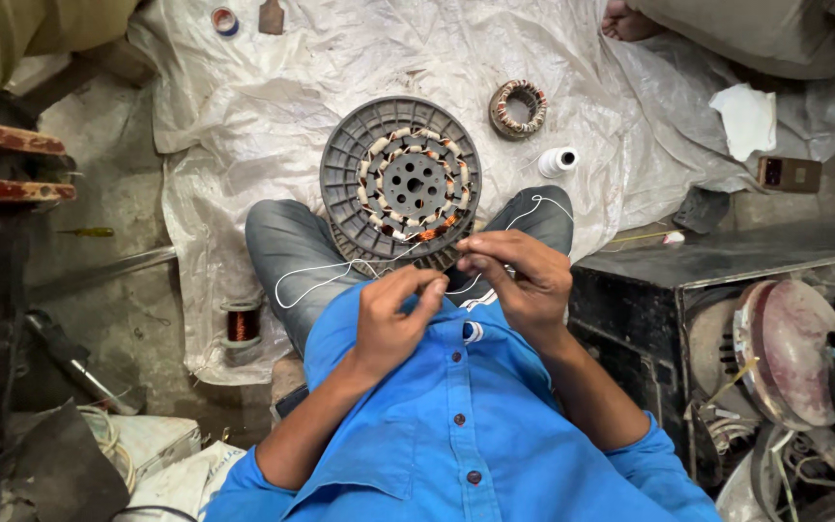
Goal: The person sits on the floor and ties white string around copper windings on a motor stator. They repeatedly pull the string, wrap it around the windings, and tie knots to secure the coils.
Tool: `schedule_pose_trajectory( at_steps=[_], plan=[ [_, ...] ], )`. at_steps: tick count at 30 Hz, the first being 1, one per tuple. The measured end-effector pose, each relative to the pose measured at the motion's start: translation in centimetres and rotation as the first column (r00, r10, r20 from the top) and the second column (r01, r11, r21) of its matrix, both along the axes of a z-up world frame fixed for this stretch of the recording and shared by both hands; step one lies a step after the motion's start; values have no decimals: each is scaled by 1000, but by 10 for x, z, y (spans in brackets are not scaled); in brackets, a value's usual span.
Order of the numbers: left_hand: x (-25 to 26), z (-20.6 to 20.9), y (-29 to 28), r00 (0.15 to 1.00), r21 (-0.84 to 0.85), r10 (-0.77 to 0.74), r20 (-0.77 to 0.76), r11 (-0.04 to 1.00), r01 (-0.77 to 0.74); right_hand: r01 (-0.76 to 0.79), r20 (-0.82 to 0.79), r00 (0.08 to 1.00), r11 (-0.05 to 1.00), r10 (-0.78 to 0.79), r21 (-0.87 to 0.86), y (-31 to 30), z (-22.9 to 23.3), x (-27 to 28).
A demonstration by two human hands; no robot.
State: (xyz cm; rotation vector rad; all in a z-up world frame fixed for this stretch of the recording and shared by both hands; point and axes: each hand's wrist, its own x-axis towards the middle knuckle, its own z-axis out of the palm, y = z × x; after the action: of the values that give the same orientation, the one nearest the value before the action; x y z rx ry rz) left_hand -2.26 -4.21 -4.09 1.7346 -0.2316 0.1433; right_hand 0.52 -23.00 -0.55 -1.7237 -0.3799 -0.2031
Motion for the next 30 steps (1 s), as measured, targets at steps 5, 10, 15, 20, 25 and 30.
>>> schedule_pose_trajectory(
  at_steps=[5, 10, 15, 20, 25, 30],
  plan=[
    [6, 6, -1, 997, -12, 75, -6, 997, -75, -63, 56, 997, 998, 61, 26, 4, -1, 12],
    [16, 9, 10, 923, 247, 195, 331, 926, -285, 41, 10, 999, 994, -43, 99, 9, -11, 26],
    [20, 10, 17, 919, 437, 199, 341, 832, -342, 107, 116, 987, 993, -111, 47, 19, -26, 36],
    [21, 6, 15, 915, 492, 200, 350, 792, -361, 118, 63, 990, 990, -123, 78, 23, -35, 37],
    [23, 5, 19, 901, 470, 173, 398, 805, -363, 120, 66, 990, 992, -123, 44, 22, -34, 40],
    [23, 4, 24, 889, 447, 147, 434, 821, -354, 128, 13, 992, 992, -128, -9, 23, -30, 46]
  ],
)
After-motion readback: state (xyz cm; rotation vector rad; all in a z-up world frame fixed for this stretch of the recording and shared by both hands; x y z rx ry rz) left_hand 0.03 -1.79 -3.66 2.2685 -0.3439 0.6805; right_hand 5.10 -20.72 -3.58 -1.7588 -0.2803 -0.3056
